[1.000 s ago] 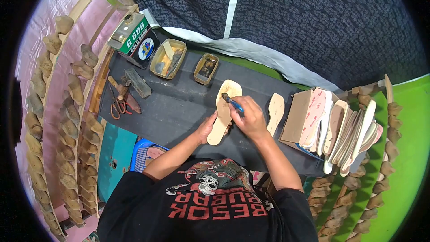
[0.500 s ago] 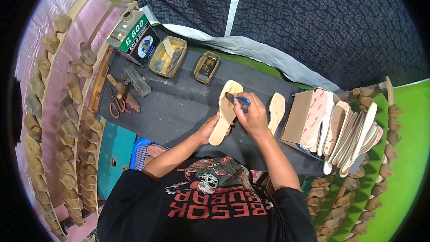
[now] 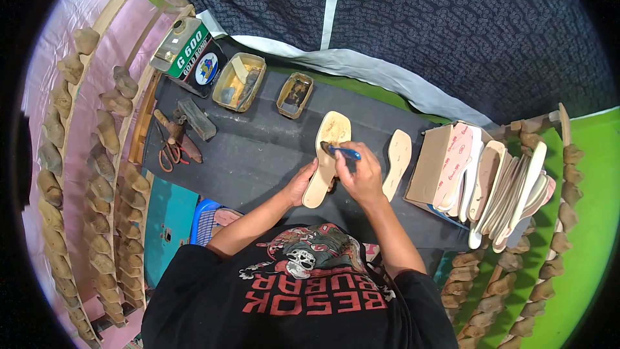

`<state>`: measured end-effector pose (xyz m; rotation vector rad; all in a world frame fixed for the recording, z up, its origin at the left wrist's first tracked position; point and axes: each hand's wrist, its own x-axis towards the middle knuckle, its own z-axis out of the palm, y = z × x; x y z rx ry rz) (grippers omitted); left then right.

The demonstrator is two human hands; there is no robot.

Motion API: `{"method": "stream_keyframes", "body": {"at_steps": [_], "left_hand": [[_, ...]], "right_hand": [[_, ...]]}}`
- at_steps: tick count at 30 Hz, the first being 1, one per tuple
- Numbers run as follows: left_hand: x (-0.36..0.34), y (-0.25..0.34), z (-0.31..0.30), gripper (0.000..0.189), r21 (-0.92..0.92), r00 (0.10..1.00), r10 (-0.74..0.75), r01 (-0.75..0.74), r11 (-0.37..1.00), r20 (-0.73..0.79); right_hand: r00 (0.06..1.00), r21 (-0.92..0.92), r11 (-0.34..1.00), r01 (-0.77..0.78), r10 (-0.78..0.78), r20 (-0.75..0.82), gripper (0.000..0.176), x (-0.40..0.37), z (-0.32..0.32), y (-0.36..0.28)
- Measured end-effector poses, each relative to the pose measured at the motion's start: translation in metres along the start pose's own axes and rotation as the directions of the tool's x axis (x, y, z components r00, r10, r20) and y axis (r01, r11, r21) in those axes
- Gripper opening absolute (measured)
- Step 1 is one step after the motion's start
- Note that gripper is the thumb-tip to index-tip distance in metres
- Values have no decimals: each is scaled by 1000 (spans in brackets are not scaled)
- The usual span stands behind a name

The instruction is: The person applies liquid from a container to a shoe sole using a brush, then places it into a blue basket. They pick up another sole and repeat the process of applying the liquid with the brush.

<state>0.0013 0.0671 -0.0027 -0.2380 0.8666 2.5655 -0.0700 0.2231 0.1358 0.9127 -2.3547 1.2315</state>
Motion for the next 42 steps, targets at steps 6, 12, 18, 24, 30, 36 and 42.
{"method": "stream_keyframes", "body": {"at_steps": [6,12,18,24,30,36,42], "left_hand": [[0,-2,3,58,5,999,-18,18,1000,31],[1,-4,5,58,2,999,-28,28,1000,14],[0,-1,4,58,-28,999,-30,30,999,11],[2,1,4,62,-78,998,-6,11,997,68],[5,-2,4,62,-110,998,-31,36,993,47],[3,-4,3,62,-141,994,-43,57,988,103],[0,-5,-1,60,-190,993,-49,68,979,106]], "right_hand": [[985,-76,992,-106,94,-148,17,7,-13,16],[999,6,1000,-14,15,-46,22,-9,-3,2],[986,3,998,-69,69,-149,17,-10,-7,11],[968,-94,981,-168,146,-204,14,-4,-31,24],[982,-46,995,-93,84,-170,15,-13,-25,8],[960,-97,985,-139,110,-258,15,-3,-31,29],[982,-62,996,-59,46,-183,17,-3,-22,14]]}}
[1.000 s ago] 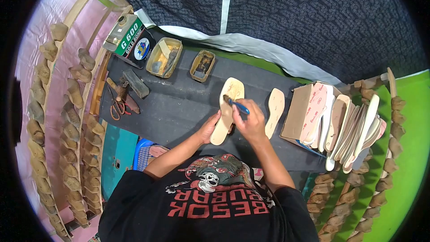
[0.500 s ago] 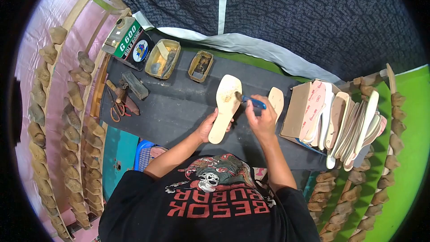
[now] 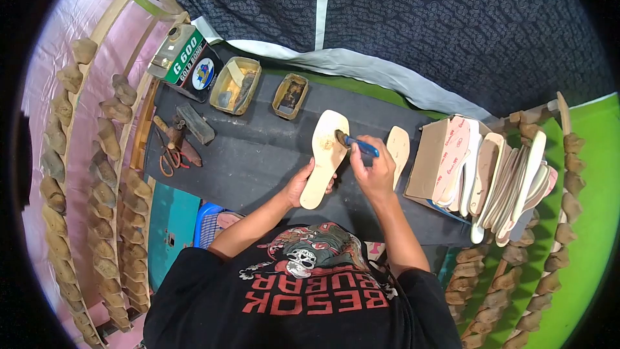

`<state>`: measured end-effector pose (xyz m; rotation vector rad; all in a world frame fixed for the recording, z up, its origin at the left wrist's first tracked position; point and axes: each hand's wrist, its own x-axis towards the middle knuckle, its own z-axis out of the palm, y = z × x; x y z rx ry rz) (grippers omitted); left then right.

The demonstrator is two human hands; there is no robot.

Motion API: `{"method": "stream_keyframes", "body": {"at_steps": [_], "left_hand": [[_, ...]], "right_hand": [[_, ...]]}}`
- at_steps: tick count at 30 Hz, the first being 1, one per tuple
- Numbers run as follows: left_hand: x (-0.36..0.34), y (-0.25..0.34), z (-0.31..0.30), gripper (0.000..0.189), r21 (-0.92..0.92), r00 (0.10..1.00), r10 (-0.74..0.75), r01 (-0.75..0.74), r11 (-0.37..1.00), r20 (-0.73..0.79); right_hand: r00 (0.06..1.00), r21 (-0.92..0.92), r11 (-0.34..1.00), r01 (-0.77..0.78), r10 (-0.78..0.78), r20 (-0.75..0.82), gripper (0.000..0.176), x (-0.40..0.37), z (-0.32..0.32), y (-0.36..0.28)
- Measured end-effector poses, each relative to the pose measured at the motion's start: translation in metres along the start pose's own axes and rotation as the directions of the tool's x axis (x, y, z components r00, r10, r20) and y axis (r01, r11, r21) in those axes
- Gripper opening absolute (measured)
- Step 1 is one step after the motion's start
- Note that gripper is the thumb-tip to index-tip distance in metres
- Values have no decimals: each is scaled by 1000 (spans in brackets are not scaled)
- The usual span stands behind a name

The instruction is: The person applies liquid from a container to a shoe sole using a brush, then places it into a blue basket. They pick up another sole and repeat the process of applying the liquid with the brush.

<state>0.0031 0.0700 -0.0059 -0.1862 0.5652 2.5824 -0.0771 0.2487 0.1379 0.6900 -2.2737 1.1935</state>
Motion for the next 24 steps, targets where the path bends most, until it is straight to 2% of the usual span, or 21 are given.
{"method": "stream_keyframes", "body": {"at_steps": [2,6,7,10,16,21,24], "left_hand": [[0,0,-1,60,-15,1000,5,-4,1000,7],[0,1,-1,61,-23,1000,-1,2,1000,24],[0,2,1,61,-20,1000,-3,3,1000,22],[2,0,-2,62,-49,999,4,-2,999,41],[4,4,-3,63,-41,1000,10,-10,999,6],[5,4,-3,64,-26,1000,20,-20,999,10],[7,3,-2,64,-38,1000,14,-14,999,19]], "right_hand": [[999,-15,999,30,-30,11,18,-1,1,-1],[998,-63,998,-6,2,-67,16,8,-2,10],[997,-27,999,-33,32,-64,15,8,-1,12],[1000,-37,999,9,-10,-30,15,6,-2,8],[998,69,998,-14,9,63,15,-13,0,-16],[997,-59,996,-71,69,-40,15,-4,-9,0],[998,-30,998,-57,56,-35,15,0,-11,-2]]}}
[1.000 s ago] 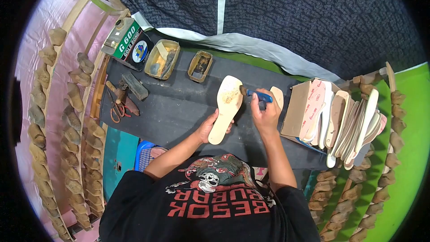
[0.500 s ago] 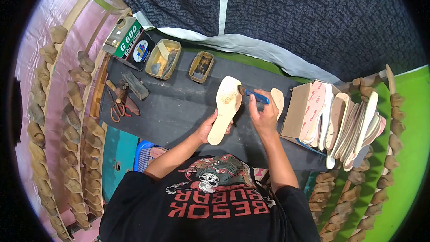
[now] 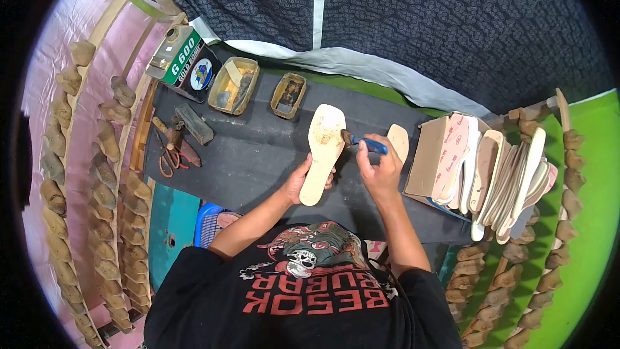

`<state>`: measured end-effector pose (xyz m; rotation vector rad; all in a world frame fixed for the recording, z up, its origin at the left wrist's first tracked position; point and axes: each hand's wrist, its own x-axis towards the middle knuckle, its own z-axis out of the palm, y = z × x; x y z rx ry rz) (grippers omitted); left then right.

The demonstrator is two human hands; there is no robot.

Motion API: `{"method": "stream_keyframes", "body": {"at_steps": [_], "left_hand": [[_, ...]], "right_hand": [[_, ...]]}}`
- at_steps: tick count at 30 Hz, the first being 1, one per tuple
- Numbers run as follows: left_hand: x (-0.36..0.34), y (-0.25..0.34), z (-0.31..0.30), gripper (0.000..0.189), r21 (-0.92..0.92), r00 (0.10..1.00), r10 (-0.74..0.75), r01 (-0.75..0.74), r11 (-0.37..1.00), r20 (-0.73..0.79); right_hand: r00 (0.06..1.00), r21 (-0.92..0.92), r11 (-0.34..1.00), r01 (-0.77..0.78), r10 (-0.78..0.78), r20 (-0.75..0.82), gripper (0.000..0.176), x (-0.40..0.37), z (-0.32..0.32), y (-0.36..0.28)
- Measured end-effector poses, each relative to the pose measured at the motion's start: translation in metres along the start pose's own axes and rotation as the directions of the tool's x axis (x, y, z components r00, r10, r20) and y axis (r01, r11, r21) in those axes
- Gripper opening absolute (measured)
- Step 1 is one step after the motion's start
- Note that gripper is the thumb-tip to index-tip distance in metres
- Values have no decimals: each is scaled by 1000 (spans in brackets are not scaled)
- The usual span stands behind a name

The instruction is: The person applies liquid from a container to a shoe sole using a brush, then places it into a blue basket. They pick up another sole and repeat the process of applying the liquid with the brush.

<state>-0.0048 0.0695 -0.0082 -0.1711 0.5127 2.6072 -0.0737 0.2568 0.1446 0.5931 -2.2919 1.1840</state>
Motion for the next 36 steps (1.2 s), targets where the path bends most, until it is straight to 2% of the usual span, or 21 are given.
{"method": "stream_keyframes", "body": {"at_steps": [4,5,9,13,16,17,20,21,25,28,33,36], "left_hand": [[-1,-2,1,64,-22,1000,-15,15,1000,-15],[-1,-2,2,64,-17,1000,-11,11,1000,-9],[-3,-1,0,64,25,1000,-3,3,1000,-6],[-4,-4,-1,64,16,1000,-16,16,1000,-22],[-4,-6,-3,63,55,999,-36,36,998,3],[-4,-8,-3,62,53,999,-42,43,998,-9],[-4,-10,-6,61,49,999,-39,40,998,-29],[-3,-9,-5,60,48,999,-25,27,998,-26],[-8,-2,-5,59,32,1000,-8,7,999,1],[-12,1,-7,60,1,1000,-2,2,1000,-12],[-18,2,-18,61,-35,997,34,-37,999,-71],[-26,0,-25,59,-48,994,53,-58,997,-93]], "right_hand": [[994,46,998,40,-45,95,21,-11,7,-7],[990,68,993,98,-104,96,23,-13,10,-7],[995,61,997,48,-53,88,21,-12,12,-7],[996,40,997,70,-72,52,18,-1,15,-1],[992,100,993,62,-72,106,18,-5,22,-12],[983,83,990,113,-124,137,22,-8,24,-16],[960,168,979,118,-156,231,26,-15,30,-29],[962,177,976,127,-164,220,25,-13,32,-31],[984,144,986,87,-107,143,16,-1,40,-18],[982,128,990,60,-82,171,16,9,45,-13],[977,167,979,116,-143,157,19,26,75,-8],[984,197,980,-5,-30,175,18,42,102,-8]]}}
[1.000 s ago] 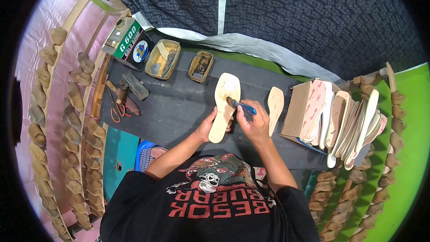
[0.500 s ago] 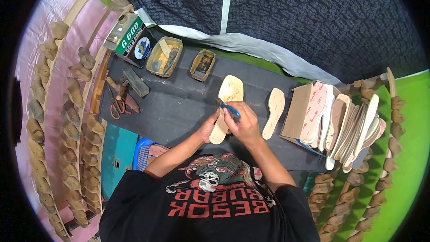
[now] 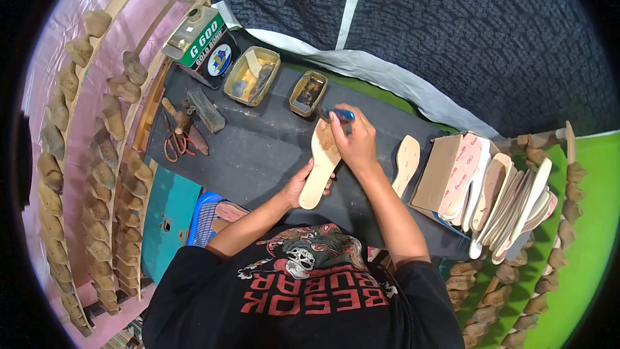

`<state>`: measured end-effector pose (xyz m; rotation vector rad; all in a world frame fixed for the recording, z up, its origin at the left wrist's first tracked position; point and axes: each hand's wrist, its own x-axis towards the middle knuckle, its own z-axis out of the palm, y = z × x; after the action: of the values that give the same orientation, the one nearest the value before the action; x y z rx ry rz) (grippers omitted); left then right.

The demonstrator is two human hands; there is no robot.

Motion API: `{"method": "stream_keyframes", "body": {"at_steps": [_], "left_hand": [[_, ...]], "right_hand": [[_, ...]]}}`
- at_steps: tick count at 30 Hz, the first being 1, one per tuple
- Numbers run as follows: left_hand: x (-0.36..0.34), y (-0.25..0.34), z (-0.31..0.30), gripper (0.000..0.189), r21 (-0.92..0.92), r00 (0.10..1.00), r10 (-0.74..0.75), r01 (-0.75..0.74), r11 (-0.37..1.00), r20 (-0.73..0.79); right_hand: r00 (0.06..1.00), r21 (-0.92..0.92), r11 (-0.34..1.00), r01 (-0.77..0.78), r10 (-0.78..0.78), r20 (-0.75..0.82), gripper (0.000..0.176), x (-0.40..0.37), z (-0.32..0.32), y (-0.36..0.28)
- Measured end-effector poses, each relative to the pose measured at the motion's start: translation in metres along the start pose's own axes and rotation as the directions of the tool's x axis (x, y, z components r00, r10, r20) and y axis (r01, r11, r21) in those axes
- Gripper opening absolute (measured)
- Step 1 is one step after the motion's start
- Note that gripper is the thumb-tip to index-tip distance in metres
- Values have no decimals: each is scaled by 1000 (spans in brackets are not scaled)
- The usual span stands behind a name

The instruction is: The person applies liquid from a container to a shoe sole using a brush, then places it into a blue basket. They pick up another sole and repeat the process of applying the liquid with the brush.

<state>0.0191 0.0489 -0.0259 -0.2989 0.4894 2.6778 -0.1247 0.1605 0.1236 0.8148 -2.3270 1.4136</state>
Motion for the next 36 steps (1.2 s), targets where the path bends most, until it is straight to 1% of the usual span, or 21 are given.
{"method": "stream_keyframes", "body": {"at_steps": [1,4,8,11,13,14,17,20,21,24,25,27,29,30,33,36], "left_hand": [[-1,-1,-4,58,-18,1000,-5,5,1000,2],[-6,-3,-15,56,-64,1000,-15,15,998,0],[-6,-8,-27,57,-125,1000,-9,9,992,4],[-6,-8,-31,55,-193,1000,7,-3,981,19],[-4,-8,-34,55,-218,1000,12,-7,976,22],[-3,-8,-36,55,-217,1000,9,-4,976,21],[0,-5,-40,56,-204,1000,-1,7,979,29],[2,-1,-33,56,-162,1000,-11,14,987,16],[2,0,-29,55,-144,1000,-13,14,989,7],[4,1,-19,54,-121,1000,-5,7,993,16],[3,2,-14,55,-107,1000,4,-3,994,8],[3,1,-7,57,-78,1000,19,-19,997,-4],[5,-4,-5,56,-115,1000,-20,21,993,11],[7,-5,-4,56,-132,999,-40,42,990,20],[9,-9,3,56,-73,996,-78,81,994,38],[10,-10,15,56,7,999,-45,45,999,-11]], "right_hand": [[998,24,998,-56,57,-7,19,6,13,6],[992,65,993,-104,98,81,19,23,42,17],[979,-14,994,-111,112,172,18,29,71,35],[953,-140,986,-91,127,275,19,28,78,45],[954,-111,987,-116,142,265,19,28,78,40],[954,-97,987,-129,151,259,19,28,76,38],[975,-24,990,-137,139,176,19,32,66,23],[994,31,996,-79,76,83,19,32,49,14],[994,3,996,-92,91,66,19,31,39,7],[996,2,997,-79,78,29,18,17,7,-3],[984,-4,987,-162,162,73,15,11,-6,-9],[988,3,994,-110,109,105,14,-4,-21,-10],[988,-21,998,-53,56,141,13,-18,-34,-12],[988,-17,999,-51,53,142,14,-24,-37,-12],[987,-17,999,-51,53,153,15,-40,-40,-20],[979,-8,999,-38,39,199,15,-55,-44,-22]]}}
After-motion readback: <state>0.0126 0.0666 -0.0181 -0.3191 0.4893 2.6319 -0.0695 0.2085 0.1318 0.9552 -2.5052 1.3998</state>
